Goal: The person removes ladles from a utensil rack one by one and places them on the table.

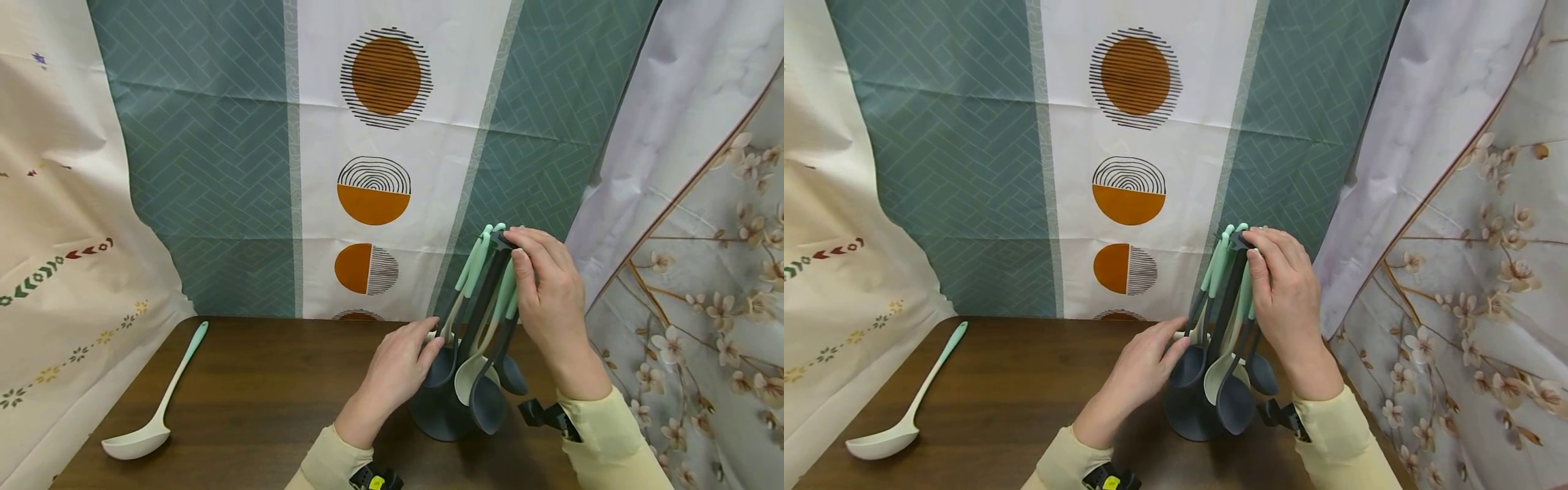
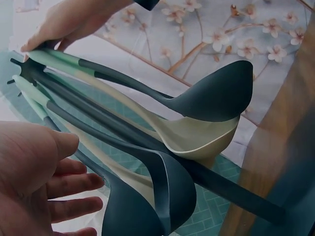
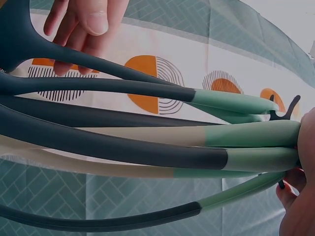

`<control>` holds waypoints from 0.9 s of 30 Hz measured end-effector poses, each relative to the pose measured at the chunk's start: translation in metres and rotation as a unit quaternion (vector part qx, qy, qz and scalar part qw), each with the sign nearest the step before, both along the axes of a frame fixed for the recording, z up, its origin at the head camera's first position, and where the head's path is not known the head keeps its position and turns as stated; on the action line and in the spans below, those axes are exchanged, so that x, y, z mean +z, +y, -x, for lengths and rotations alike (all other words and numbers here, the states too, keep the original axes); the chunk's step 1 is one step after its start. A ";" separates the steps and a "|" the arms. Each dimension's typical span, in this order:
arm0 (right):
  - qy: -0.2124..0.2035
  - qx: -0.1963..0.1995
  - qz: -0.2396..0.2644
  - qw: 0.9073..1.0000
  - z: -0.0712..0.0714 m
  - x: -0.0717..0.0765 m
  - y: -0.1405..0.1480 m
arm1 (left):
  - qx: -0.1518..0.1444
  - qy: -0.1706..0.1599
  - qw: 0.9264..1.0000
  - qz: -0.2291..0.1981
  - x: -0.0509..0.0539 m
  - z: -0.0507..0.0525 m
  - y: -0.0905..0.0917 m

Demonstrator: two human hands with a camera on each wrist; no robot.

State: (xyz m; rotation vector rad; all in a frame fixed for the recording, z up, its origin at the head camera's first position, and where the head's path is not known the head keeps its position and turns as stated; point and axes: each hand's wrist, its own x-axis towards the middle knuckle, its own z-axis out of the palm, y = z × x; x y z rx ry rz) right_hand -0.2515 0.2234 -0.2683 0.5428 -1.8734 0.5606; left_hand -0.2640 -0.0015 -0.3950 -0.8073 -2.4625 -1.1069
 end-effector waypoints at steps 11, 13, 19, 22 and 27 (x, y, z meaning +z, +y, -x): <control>0.001 -0.001 -0.002 1.000 -0.001 0.000 0.000 | -0.002 0.027 0.999 0.018 -0.002 -0.001 0.000; 0.001 -0.001 -0.003 1.000 -0.001 0.000 0.000 | -0.003 0.030 0.999 0.015 -0.002 0.000 0.000; 0.002 -0.002 -0.005 1.000 -0.001 -0.001 0.000 | -0.001 0.044 0.999 -0.001 -0.003 0.000 0.000; 0.004 0.002 -0.001 1.000 0.000 -0.001 0.000 | -0.002 0.049 0.999 -0.007 -0.003 -0.001 0.000; 0.002 0.000 -0.005 1.000 0.000 -0.001 0.001 | 0.000 0.052 0.999 -0.006 -0.003 -0.001 0.002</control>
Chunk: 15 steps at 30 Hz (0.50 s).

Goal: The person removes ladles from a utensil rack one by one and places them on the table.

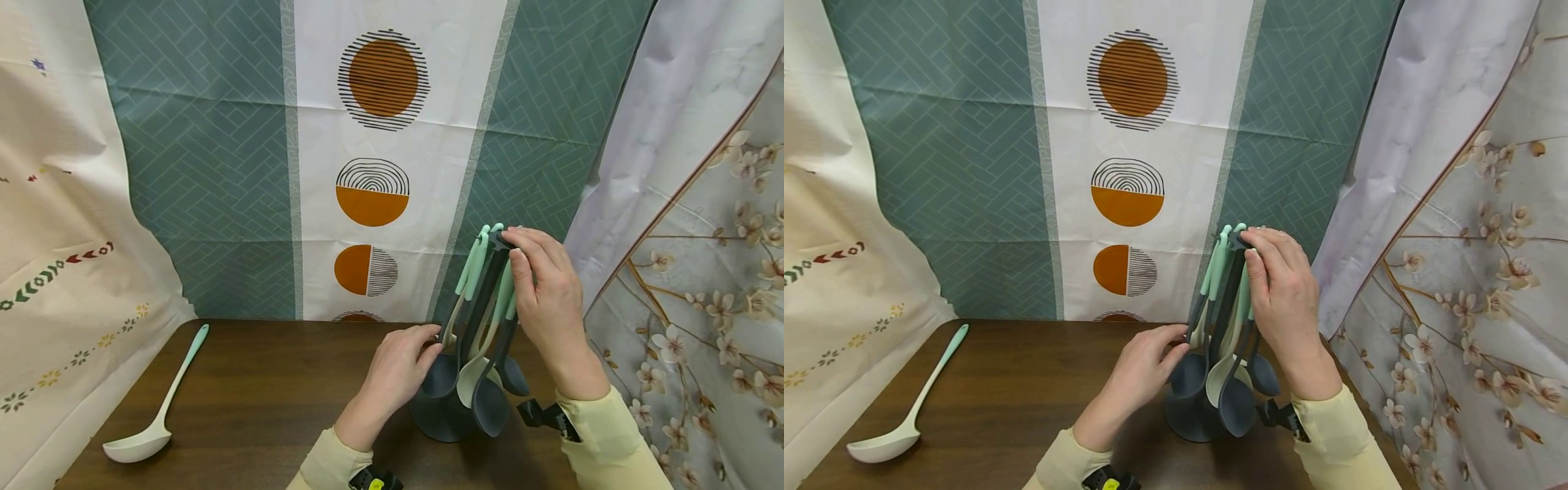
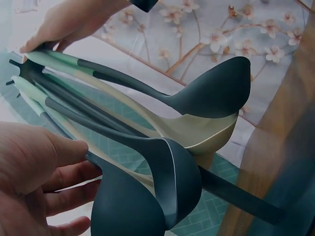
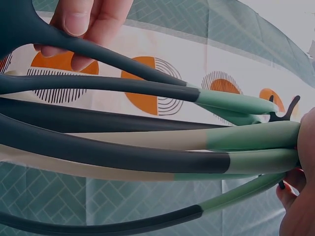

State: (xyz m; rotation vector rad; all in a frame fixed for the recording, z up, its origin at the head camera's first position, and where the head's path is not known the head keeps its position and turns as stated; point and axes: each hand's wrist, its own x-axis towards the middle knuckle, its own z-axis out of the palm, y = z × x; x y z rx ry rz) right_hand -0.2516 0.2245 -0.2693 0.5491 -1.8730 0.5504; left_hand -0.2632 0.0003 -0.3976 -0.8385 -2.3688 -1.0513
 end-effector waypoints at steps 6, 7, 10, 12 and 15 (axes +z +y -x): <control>0.000 0.000 0.002 1.000 -0.001 0.001 -0.001 | -0.001 0.004 1.000 -0.007 0.001 -0.002 0.002; 0.000 0.000 0.003 1.000 -0.001 0.001 -0.001 | -0.001 0.004 1.000 -0.008 0.001 -0.002 0.002; 0.000 0.000 0.003 1.000 -0.001 0.000 -0.001 | -0.002 0.009 1.000 -0.013 0.001 -0.003 0.002; 0.000 0.000 0.003 1.000 -0.001 0.000 -0.001 | -0.002 0.011 1.000 -0.015 0.000 -0.003 0.001; 0.000 0.000 0.003 1.000 0.000 -0.001 -0.001 | -0.004 0.012 1.000 -0.019 0.000 -0.002 0.000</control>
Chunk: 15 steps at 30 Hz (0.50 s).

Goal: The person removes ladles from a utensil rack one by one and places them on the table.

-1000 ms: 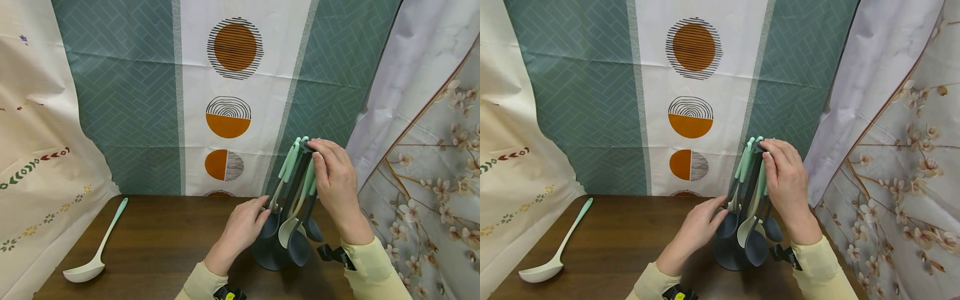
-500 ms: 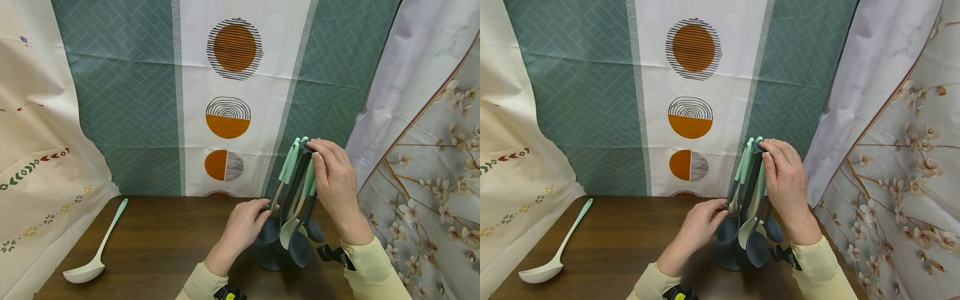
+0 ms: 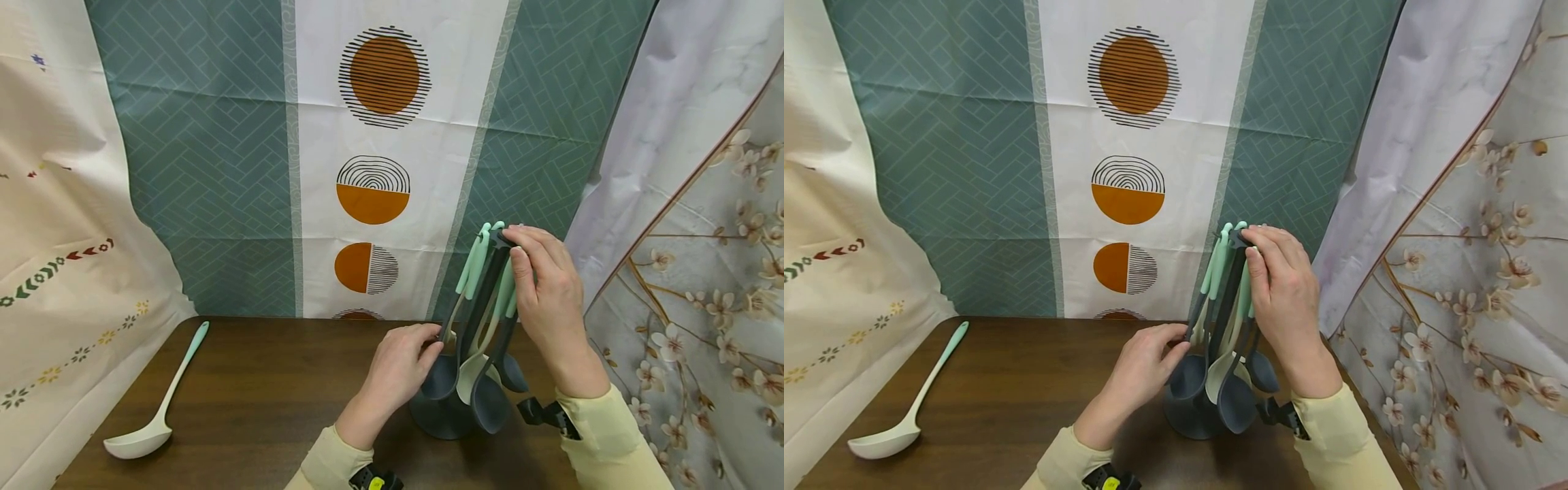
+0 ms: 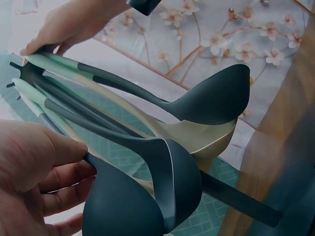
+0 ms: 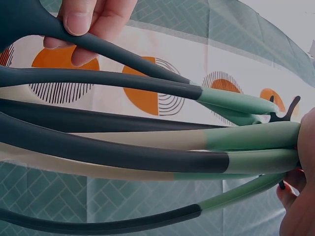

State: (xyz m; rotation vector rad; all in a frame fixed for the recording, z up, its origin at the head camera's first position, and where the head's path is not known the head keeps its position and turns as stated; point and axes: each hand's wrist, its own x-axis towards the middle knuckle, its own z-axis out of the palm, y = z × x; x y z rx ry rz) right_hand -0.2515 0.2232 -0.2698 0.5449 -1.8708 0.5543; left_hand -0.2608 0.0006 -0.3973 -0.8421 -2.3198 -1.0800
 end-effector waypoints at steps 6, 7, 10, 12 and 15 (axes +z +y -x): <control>0.006 0.006 0.006 1.000 0.000 0.001 -0.001 | -0.005 -0.025 1.000 -0.013 0.002 -0.001 -0.001; 0.005 0.005 0.005 1.000 -0.001 0.001 -0.001 | -0.004 -0.030 0.999 -0.013 0.002 -0.001 -0.001; 0.003 0.004 0.004 1.000 -0.001 0.001 -0.001 | 0.003 -0.040 0.999 -0.012 0.003 -0.002 -0.002; 0.002 0.002 0.002 1.000 -0.001 0.001 0.000 | 0.008 -0.041 0.999 -0.012 0.004 -0.003 -0.002; -0.001 -0.001 0.000 1.000 -0.001 0.000 0.000 | 0.011 -0.041 0.999 -0.016 0.005 -0.004 -0.002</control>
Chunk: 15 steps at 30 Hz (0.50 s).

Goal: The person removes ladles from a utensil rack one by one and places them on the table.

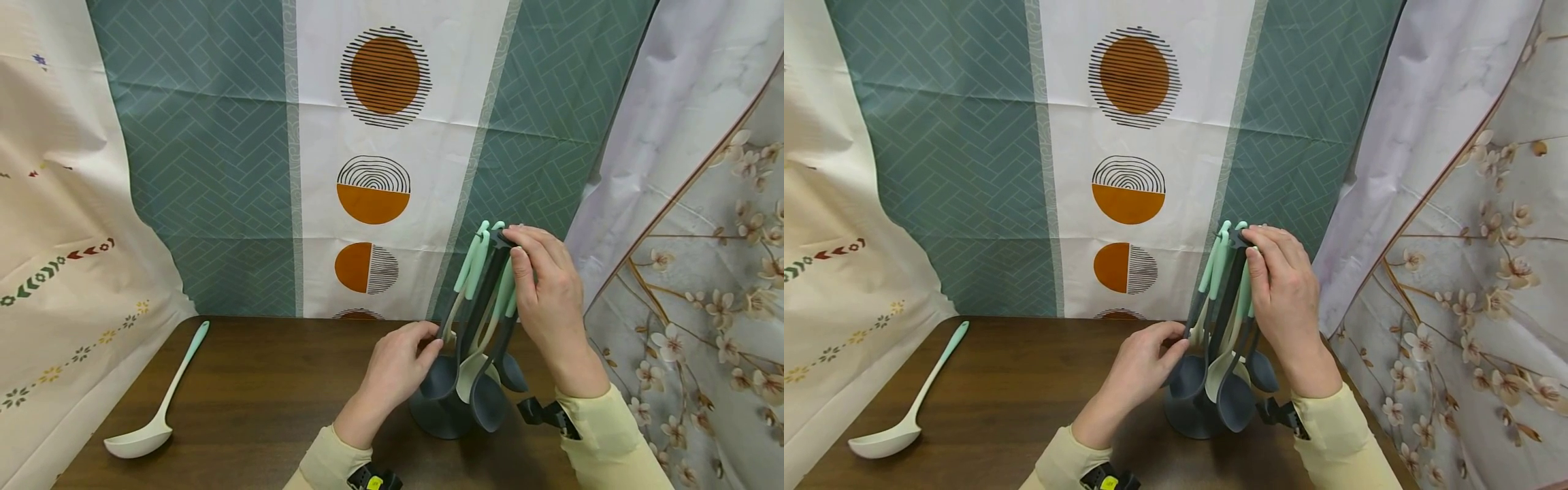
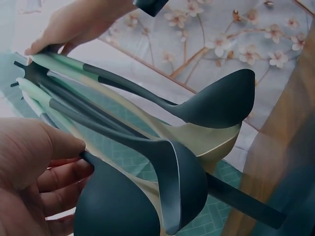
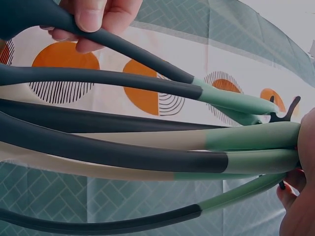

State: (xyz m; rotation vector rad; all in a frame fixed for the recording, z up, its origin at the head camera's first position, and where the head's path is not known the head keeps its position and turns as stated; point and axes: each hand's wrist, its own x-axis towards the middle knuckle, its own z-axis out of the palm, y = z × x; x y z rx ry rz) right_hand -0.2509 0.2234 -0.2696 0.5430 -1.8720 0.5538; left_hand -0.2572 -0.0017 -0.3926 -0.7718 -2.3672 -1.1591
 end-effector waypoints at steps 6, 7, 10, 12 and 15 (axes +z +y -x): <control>-0.004 -0.004 -0.004 1.000 0.001 0.000 0.000 | -0.001 -0.001 1.000 -0.007 0.001 0.001 -0.002; -0.004 -0.004 -0.003 1.000 0.001 0.000 0.000 | -0.001 0.000 1.000 -0.008 0.001 0.001 -0.002; -0.005 -0.006 -0.003 1.000 0.001 0.000 0.001 | 0.002 0.003 1.000 -0.009 0.001 0.001 -0.003; -0.005 -0.006 -0.002 1.000 0.001 0.000 0.000 | 0.004 0.005 1.000 -0.010 0.002 0.001 -0.004; -0.005 -0.006 -0.002 1.000 0.000 0.000 0.000 | 0.008 0.004 1.000 -0.012 0.003 0.001 -0.005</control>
